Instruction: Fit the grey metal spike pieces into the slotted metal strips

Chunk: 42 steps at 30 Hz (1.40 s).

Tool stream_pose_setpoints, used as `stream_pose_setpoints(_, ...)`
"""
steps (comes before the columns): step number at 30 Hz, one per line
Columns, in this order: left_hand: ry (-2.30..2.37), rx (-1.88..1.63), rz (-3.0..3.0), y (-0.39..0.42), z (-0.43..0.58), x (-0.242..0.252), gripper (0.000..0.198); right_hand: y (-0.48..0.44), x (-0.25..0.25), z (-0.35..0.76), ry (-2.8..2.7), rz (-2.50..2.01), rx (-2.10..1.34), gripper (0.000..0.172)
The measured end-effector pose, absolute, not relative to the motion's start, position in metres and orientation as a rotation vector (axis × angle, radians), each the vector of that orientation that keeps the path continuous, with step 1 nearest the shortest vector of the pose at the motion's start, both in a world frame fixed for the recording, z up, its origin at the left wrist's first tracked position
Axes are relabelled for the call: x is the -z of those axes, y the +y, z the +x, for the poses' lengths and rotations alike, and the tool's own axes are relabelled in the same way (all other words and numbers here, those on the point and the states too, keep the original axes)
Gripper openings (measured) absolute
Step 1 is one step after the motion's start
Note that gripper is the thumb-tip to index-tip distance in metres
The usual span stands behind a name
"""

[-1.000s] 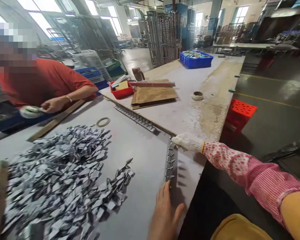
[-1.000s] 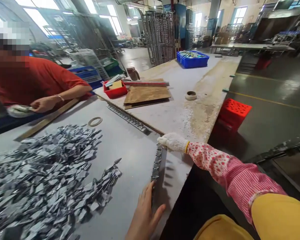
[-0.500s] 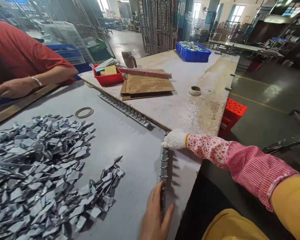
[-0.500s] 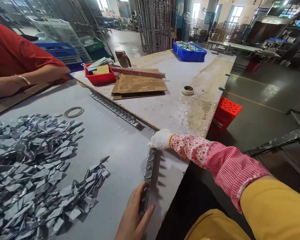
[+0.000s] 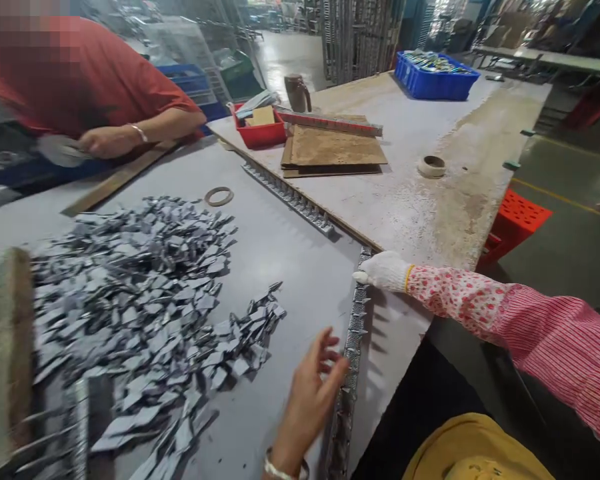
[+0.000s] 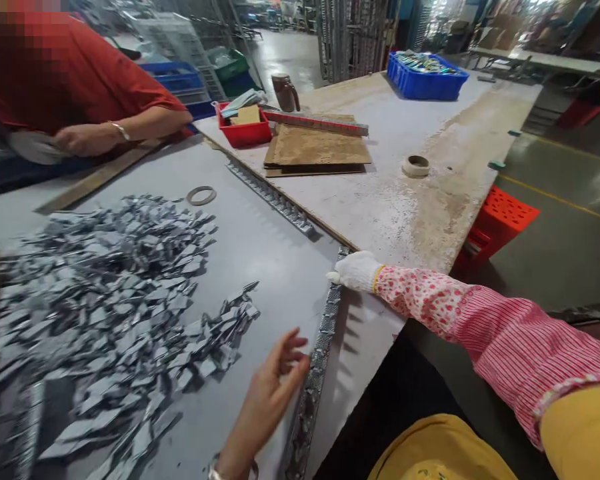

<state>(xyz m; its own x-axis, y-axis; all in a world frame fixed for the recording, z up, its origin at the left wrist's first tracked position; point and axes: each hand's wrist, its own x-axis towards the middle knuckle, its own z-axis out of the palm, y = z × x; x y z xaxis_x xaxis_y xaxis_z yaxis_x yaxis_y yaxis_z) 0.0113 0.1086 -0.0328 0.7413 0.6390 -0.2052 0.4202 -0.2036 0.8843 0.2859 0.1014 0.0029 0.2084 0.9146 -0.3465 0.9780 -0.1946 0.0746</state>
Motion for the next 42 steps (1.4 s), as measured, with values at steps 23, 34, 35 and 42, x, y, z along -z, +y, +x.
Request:
stream_pose_setpoints(23, 1.239, -1.055, 1.285, 0.113, -0.010, -0.021, 0.054, 0.084, -0.052, 0.162, 3.316, 1.455, 0.104, 0.018)
stream_pose_setpoints(34, 0.974, -1.007, 1.659, 0.039, -0.021, -0.032, 0.057, 0.035, -0.055, 0.157, 1.904, 1.602, 2.940, 0.036)
stream_pose_setpoints(35, 0.899, -1.011, 1.573, 0.033, -0.018, -0.030, 0.062, 0.029, -0.056, 0.156, 1.852, 1.489, 2.932, 0.042)
stream_pose_setpoints(42, 1.133, -0.922, 1.626, 0.027, -0.009, -0.028, 0.065, 0.006, -0.069, 0.175, 2.451, 1.845, 2.393, 0.048)
